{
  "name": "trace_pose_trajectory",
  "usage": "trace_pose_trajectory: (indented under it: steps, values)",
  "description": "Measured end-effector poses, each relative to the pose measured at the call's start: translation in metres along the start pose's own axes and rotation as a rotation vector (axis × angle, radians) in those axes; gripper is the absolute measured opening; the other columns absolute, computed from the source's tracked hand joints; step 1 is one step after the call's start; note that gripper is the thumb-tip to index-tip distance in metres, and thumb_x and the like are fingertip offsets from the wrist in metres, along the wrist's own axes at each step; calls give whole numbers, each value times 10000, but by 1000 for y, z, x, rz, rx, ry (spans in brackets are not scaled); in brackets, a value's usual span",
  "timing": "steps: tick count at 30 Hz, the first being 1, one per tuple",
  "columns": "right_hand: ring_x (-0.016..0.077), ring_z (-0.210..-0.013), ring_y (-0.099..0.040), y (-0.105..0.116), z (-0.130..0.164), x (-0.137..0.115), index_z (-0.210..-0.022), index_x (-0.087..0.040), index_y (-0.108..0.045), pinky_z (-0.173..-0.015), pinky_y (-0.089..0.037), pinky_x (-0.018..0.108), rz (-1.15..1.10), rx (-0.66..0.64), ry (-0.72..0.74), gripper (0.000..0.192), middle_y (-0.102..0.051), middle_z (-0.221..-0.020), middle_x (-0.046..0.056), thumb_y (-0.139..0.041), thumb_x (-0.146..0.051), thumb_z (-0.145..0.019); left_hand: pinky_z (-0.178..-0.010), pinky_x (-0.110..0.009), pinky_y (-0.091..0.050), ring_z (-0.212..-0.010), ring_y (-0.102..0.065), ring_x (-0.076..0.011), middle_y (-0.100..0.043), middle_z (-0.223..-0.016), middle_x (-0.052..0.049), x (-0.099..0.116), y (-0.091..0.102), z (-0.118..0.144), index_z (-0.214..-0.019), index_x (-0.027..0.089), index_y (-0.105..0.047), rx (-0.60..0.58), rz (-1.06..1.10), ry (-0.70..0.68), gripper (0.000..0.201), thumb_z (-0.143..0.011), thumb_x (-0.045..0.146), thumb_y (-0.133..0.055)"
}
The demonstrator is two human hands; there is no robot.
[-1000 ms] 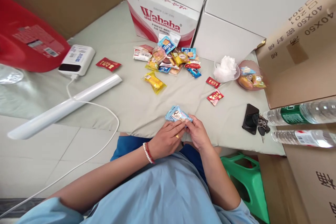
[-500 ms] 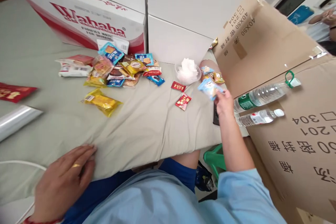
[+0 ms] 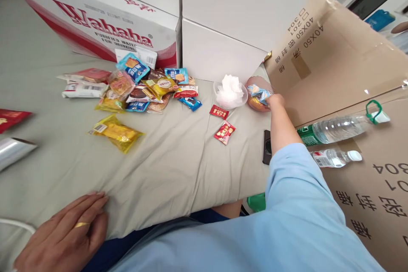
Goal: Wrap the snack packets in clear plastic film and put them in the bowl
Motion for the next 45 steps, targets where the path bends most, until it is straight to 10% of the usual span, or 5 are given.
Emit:
trace_pose_trajectory:
  steps: [5,15,25,37,45]
  values:
    - [388,-1126,-673,19,11,-4,-1073,-51,-743,-932,-535,519,107,54,-123,257,-599,-1290,308,-744,-162,-841,-827,-405,-554,-985,-760,-290,-799,-1099,-82,1,-1,2,-1294,224,-668,-3,2,-3,477,-834,102,-692]
    - [184,-920,-646,-20,46,-113,-1042,-146,-749,-890,-479,278,-227,-262,452,237,-758,-1019,74,-702,-164,-810,-831,-389,-545,-1001,-753,-294,-798,-1087,-95,3,1,-1,-1197,193,-679,-1,4,-17,408,-806,78,-694]
    - [175,-750,-602,39,81,-100,-804,-184,-677,-780,-517,316,-525,120,245,24,-682,-804,43,-657,-187,-791,-932,-396,-547,-1086,-728,-284,-779,-1134,-106,4,2,5,-1134,187,-686,22,124,38,324,-836,62,-677]
    - [77,-486,-261,-5,432,-107,-630,-220,-559,-456,-217,223,-1215,-1117,75,402,-386,-523,-62,-874,-468,-650,-578,-262,-439,-601,-496,-89,-696,-1125,-64,51,-4,-43,-1189,226,-723,-188,1317,776,372,-893,449,-707]
    - [80,-487,-245,-4,458,-114,-717,-227,-583,-443,-198,223,-1284,-942,0,339,-376,-558,-79,-815,-475,-733,-695,-270,-455,-715,-560,-136,-666,-796,-11,53,-19,-31,-867,185,-722,-125,1399,1015,286,-833,466,-762]
Point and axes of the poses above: each hand's wrist, its own z-axis away from the middle knuckle, its own y-axis out of the back of the hand, x = y × z, the point moved 2 cm from there along -z, towards the middle knuckle
